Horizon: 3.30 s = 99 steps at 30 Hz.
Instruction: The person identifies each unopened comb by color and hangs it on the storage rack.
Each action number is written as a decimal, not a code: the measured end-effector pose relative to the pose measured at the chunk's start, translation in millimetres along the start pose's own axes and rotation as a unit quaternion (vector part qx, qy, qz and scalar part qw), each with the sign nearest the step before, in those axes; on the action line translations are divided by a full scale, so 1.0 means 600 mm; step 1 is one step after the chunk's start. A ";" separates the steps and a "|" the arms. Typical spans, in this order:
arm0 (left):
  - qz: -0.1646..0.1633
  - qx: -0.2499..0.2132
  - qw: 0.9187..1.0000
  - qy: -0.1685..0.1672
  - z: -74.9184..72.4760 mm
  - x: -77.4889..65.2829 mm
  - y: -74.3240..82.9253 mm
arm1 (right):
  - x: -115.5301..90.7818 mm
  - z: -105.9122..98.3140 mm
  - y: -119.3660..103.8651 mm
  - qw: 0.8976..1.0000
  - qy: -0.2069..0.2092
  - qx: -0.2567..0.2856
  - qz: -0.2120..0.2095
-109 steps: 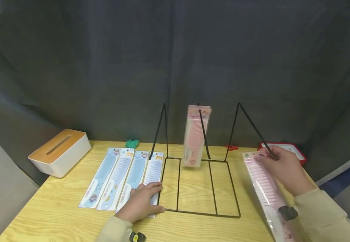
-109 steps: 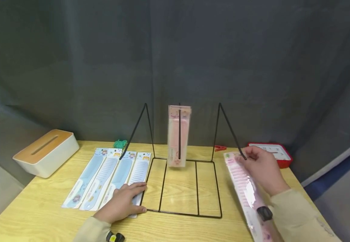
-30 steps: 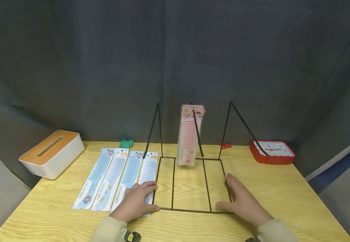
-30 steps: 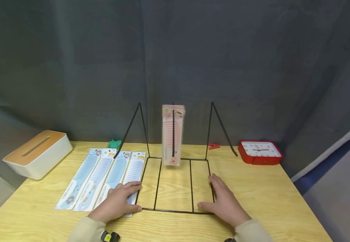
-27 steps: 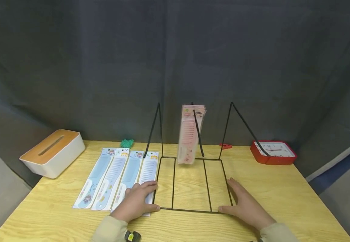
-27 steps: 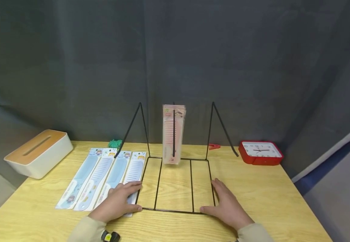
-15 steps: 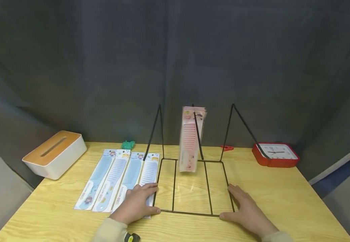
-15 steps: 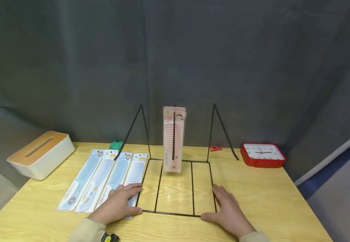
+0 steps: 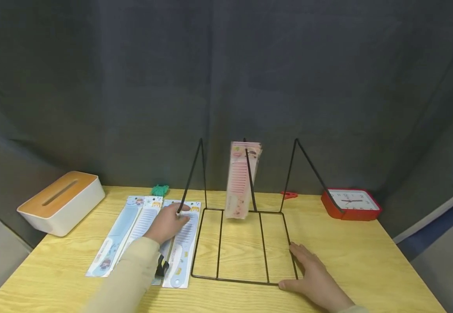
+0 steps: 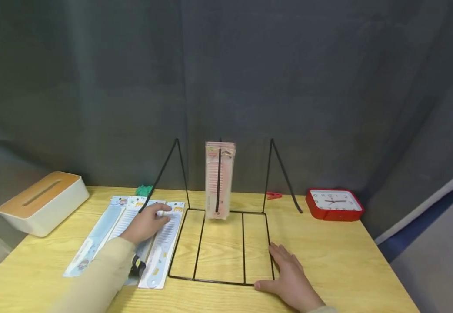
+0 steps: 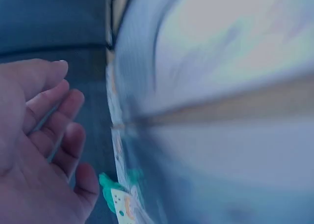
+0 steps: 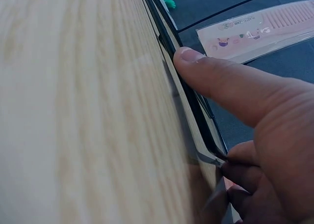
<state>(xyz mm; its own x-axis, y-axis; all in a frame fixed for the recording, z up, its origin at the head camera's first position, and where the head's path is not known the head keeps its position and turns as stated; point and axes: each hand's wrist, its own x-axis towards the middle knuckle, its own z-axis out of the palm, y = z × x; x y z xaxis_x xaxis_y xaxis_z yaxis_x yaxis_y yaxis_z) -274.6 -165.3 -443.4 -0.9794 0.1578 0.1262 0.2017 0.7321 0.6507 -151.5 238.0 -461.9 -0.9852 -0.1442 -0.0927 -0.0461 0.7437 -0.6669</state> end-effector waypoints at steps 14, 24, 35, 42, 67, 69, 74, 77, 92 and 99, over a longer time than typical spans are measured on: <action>0.012 0.066 0.996 -0.061 0.011 0.089 -0.037 | -0.003 -0.001 -0.001 1.000 0.004 0.016 0.018; 0.023 0.028 0.997 -0.066 0.016 0.102 -0.045 | -0.006 -0.004 -0.001 1.000 0.010 0.011 0.015; 0.021 -0.044 0.998 -0.029 -0.047 0.047 0.011 | -0.003 -0.002 0.002 1.000 0.005 -0.004 0.009; 0.058 -0.123 0.991 -0.007 -0.115 -0.052 0.088 | -0.003 -0.003 -0.001 1.000 0.006 -0.006 0.002; 0.266 -0.279 0.923 0.016 -0.204 -0.144 0.206 | 0.000 -0.003 -0.001 1.000 0.008 -0.012 -0.006; 0.236 -0.265 0.935 0.014 -0.204 -0.129 0.203 | -0.001 -0.003 -0.001 1.000 0.008 -0.009 -0.005; 0.155 -0.263 0.952 0.018 -0.201 -0.071 0.201 | -0.001 -0.004 0.002 1.000 0.006 -0.004 -0.008; 0.119 -0.263 0.957 0.019 -0.202 -0.031 0.208 | 0.000 -0.005 0.003 1.000 0.006 -0.007 -0.007; 0.049 -0.216 0.975 0.008 -0.232 0.100 0.218 | -0.002 0.005 -0.005 1.000 0.015 0.001 -0.010; 0.035 -0.153 0.987 -0.024 -0.224 0.092 0.149 | -0.002 0.006 -0.007 1.000 0.014 -0.002 -0.011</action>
<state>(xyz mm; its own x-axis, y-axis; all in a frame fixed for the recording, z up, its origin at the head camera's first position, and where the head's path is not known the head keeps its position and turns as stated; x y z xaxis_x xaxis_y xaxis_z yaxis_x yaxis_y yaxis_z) -312.2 -180.4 -277.3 -0.9602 0.2367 0.1483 0.2489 0.4842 0.8388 -149.9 233.1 -461.6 -0.9882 -0.1418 -0.0577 -0.0678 0.7435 -0.6652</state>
